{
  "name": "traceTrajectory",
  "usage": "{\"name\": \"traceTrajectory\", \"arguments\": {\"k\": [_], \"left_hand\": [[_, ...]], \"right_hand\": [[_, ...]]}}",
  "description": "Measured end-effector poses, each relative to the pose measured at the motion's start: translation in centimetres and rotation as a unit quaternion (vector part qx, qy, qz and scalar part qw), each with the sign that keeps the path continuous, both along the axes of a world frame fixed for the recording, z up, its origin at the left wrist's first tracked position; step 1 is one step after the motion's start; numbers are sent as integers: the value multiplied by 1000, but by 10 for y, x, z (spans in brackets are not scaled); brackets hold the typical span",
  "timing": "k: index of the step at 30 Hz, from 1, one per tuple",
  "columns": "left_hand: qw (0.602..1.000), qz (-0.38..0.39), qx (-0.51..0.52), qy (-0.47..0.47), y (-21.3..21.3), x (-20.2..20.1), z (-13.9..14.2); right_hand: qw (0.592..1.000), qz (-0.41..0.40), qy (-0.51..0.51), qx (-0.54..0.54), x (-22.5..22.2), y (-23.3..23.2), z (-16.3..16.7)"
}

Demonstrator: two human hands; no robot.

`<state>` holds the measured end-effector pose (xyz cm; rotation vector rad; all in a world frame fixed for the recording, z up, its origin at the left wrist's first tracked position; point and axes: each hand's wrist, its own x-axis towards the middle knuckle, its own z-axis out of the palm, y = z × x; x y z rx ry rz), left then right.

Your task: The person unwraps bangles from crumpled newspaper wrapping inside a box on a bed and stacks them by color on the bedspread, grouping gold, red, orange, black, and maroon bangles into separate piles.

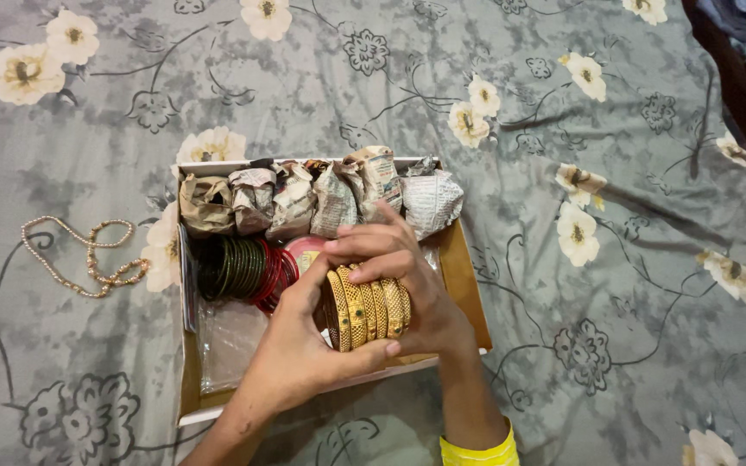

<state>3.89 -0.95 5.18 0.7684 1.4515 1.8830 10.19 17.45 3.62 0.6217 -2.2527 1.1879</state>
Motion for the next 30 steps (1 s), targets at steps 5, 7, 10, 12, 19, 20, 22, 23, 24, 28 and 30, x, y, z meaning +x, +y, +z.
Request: {"name": "traceTrajectory", "arguments": {"k": [5,7,10,12,19,20,22,23,24,28,30], "left_hand": [[998,11,-24,59,-2,-1,3],[999,4,-18,49,-3,-1,3],[1000,-19,-9,6,-5,-2,4],[999,-27,-8,-16,-8,-3,6],[987,18,-73,143,-10,-4,11],[985,22,-88,143,-10,-5,11],[984,26,-98,148,-9,-5,10],[984,28,-92,153,-9,-5,10],[983,30,-86,157,-9,-6,10],[985,22,-55,165,-9,-7,8],[985,26,-56,161,-8,-6,7]], "right_hand": [[1000,14,-6,-16,1,-1,-2],[999,25,0,-22,1,-2,-2],[999,6,45,-14,-3,-5,-1],[999,-6,44,7,-2,-5,1],[998,-29,57,9,-2,-13,6],[998,-31,57,8,-3,-14,6],[998,-35,57,7,-3,-15,6],[998,-32,56,4,-3,-14,6],[998,-28,55,2,-3,-14,6],[999,-8,47,7,-1,-8,4],[1000,-3,29,-4,0,-8,2]]}}
